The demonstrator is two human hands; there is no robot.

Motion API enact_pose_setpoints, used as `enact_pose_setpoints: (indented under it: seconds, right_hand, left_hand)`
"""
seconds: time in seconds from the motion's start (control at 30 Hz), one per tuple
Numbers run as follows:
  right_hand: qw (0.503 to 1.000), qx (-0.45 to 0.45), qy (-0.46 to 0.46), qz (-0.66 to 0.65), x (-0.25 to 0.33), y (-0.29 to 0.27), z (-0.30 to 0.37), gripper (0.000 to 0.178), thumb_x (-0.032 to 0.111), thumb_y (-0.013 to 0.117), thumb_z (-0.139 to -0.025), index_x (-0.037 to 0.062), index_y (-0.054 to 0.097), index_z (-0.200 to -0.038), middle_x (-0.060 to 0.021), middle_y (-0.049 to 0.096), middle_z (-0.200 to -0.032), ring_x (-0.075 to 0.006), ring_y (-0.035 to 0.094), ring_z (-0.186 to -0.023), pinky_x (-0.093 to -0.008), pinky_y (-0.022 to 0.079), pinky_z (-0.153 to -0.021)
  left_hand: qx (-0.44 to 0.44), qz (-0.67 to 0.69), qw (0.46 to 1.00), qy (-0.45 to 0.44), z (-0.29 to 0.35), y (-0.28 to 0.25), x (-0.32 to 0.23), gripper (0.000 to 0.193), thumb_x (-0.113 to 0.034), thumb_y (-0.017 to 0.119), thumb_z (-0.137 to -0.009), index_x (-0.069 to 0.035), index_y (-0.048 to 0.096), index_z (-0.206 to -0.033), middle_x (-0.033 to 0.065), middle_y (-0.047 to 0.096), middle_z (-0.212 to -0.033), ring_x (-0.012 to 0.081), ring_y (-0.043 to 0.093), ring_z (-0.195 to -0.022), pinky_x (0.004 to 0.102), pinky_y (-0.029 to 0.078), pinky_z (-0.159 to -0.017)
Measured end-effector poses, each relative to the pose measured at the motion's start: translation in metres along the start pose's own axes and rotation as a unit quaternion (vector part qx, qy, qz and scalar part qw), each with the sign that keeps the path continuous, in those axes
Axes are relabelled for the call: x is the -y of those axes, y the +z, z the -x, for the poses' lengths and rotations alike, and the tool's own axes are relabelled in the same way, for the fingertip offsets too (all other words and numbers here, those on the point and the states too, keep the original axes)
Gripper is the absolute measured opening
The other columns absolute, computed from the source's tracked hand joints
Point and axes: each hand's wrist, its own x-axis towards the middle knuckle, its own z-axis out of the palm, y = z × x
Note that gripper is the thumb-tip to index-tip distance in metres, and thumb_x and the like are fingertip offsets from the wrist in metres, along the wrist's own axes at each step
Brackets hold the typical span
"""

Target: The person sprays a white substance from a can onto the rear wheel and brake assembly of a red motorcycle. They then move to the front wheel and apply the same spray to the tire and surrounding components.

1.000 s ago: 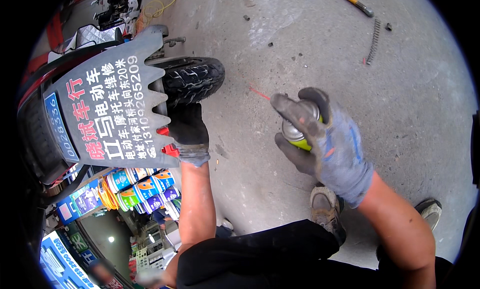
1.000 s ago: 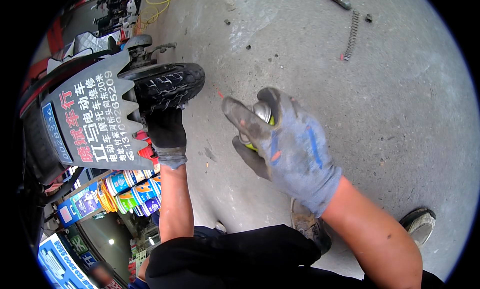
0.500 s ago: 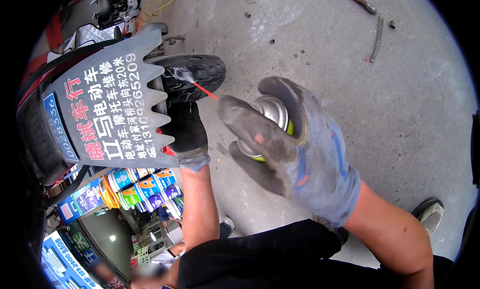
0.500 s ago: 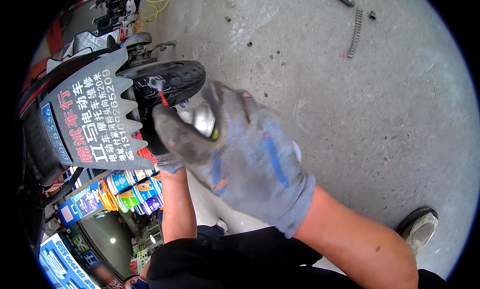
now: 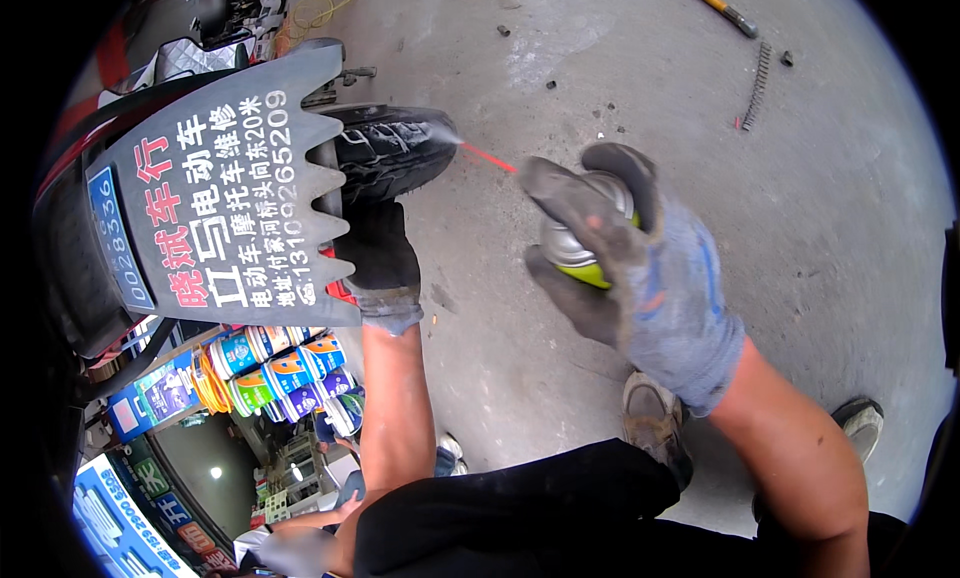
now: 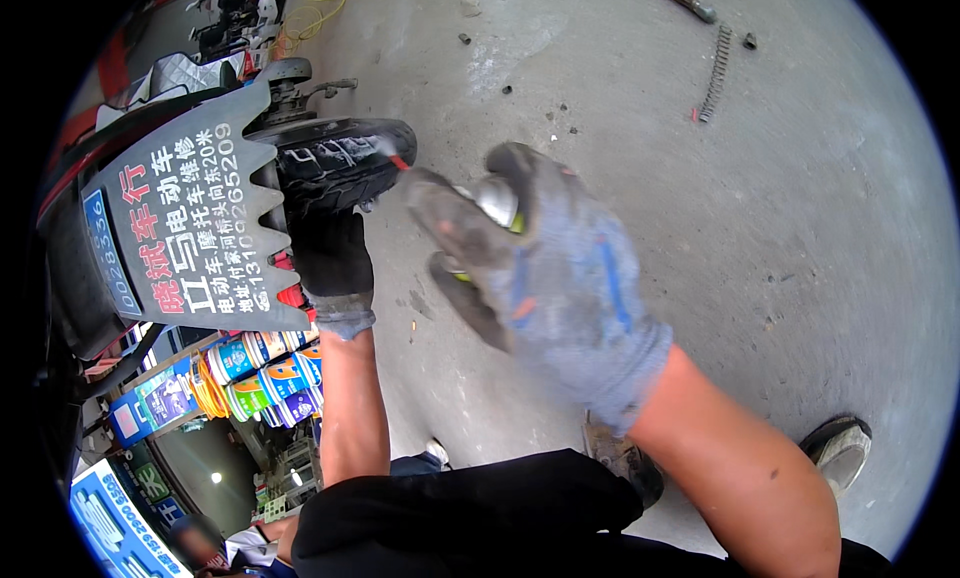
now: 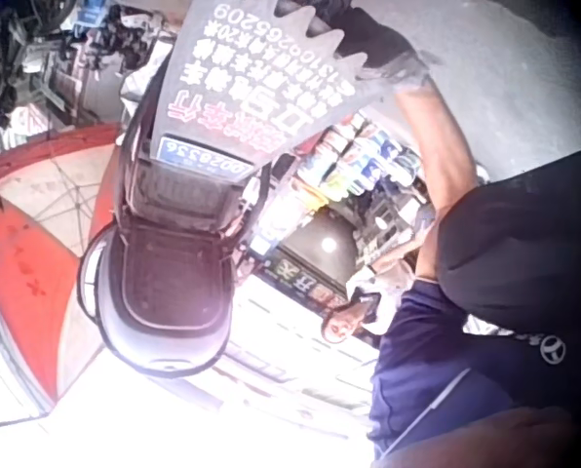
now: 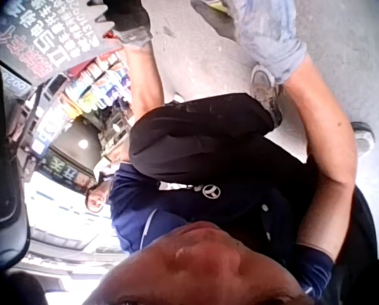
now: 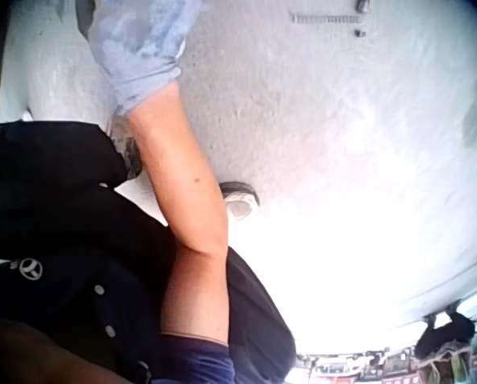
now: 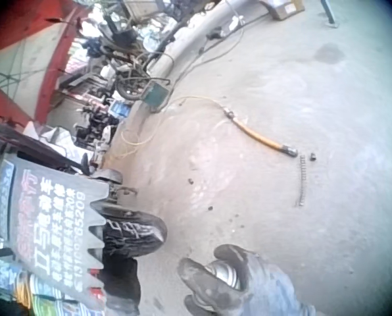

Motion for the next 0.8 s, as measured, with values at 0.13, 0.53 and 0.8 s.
enact_pose_setpoints:
  seconds: [0.13,0.53,0.8]
  right_hand:
    - [0.999,-0.031,-0.02,-0.003,-0.009,0.007,0.007,0.086,0.019,0.089,-0.076,0.0282,0.046,-0.15,-0.0192,0.055,-0.13,-0.0348,0.068,-0.105,-0.0416,0.061,-0.082]
    - [1.0,0.006,-0.028,-0.011,-0.016,0.003,0.014,0.093,0.017,0.09,-0.072,0.0322,0.043,-0.151,-0.0176,0.065,-0.129,-0.0382,0.067,-0.111,-0.0456,0.059,-0.084]
    - [0.997,0.003,-0.07,-0.027,0.053,0.001,0.002,0.059,0.027,0.084,-0.08,0.029,0.064,-0.136,-0.0232,0.066,-0.12,-0.039,0.067,-0.108,-0.0481,0.058,-0.085]
  left_hand:
    - [0.12,0.094,0.988,-0.006,0.009,-0.002,-0.003,0.045,-0.034,0.043,-0.108,-0.01,0.05,-0.146,0.0104,0.052,-0.151,0.0293,0.048,-0.14,0.0454,0.036,-0.119]
    - [-0.057,-0.065,0.996,-0.027,0.011,0.034,0.007,0.049,-0.044,0.045,-0.107,-0.018,0.05,-0.148,0.0029,0.055,-0.148,0.0248,0.051,-0.135,0.0452,0.035,-0.114]
    - [-0.058,-0.115,0.991,-0.02,0.0,0.001,0.019,0.049,-0.045,0.043,-0.108,-0.019,0.049,-0.149,0.0025,0.055,-0.149,0.0254,0.051,-0.136,0.045,0.036,-0.113]
